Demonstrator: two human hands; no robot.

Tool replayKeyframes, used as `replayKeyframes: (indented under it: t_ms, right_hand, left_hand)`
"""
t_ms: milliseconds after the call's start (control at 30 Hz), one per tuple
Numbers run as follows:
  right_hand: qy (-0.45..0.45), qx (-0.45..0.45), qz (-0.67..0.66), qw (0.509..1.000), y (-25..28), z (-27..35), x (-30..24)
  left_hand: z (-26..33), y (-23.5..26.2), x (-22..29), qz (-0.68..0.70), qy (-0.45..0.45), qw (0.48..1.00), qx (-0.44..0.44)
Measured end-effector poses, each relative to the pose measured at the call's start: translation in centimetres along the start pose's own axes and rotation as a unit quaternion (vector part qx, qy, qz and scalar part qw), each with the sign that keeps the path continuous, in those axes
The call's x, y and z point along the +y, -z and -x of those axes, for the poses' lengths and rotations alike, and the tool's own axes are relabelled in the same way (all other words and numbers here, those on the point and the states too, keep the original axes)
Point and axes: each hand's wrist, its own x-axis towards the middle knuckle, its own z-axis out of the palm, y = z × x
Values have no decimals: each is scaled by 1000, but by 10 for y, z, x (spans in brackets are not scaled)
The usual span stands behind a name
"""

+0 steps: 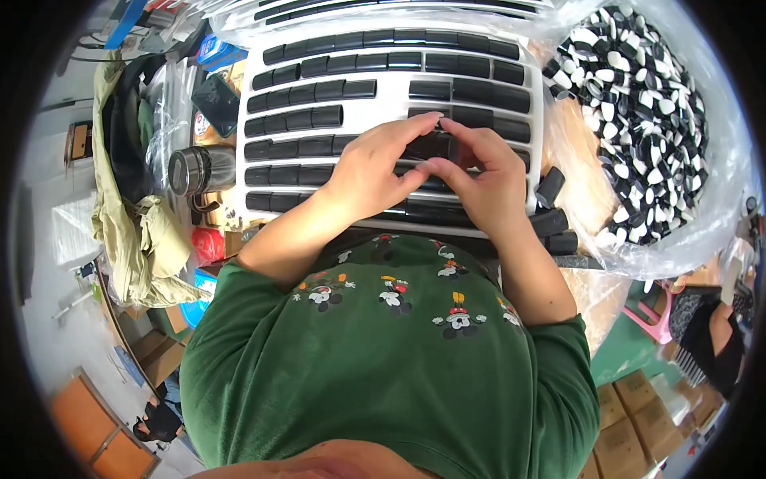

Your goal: Assembling small black plastic components by inserting white inner pieces into outer casings.

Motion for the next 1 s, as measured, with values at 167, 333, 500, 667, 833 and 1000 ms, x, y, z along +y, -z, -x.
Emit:
replayKeyframes:
  t_ms: [167,333,500,667,833,1000]
  right_hand:
    - [-109,-189,-363,906,21,-9,8]
    - [-142,-306,-587,736,15,8,18]
    - [-132,-234,-603,751,7,32,5]
    - [-71,-166,-559,809,-2,38,5]
    - [-172,-32,-89,980,55,-5,17]
    - [-194,286,395,851,155,-44,87]
  left_hand:
    - [-1,7,10,41,-28,999,-21]
    - [-3,5,19,96,-99,990,-35]
    - [-6,9,28,123,-77,985,-93]
    - [0,2,32,135,-85,985,-65]
    - [11,18,-22,-85,-36,995,-33]
    - [17,36,-70,-186,37,980,-68]
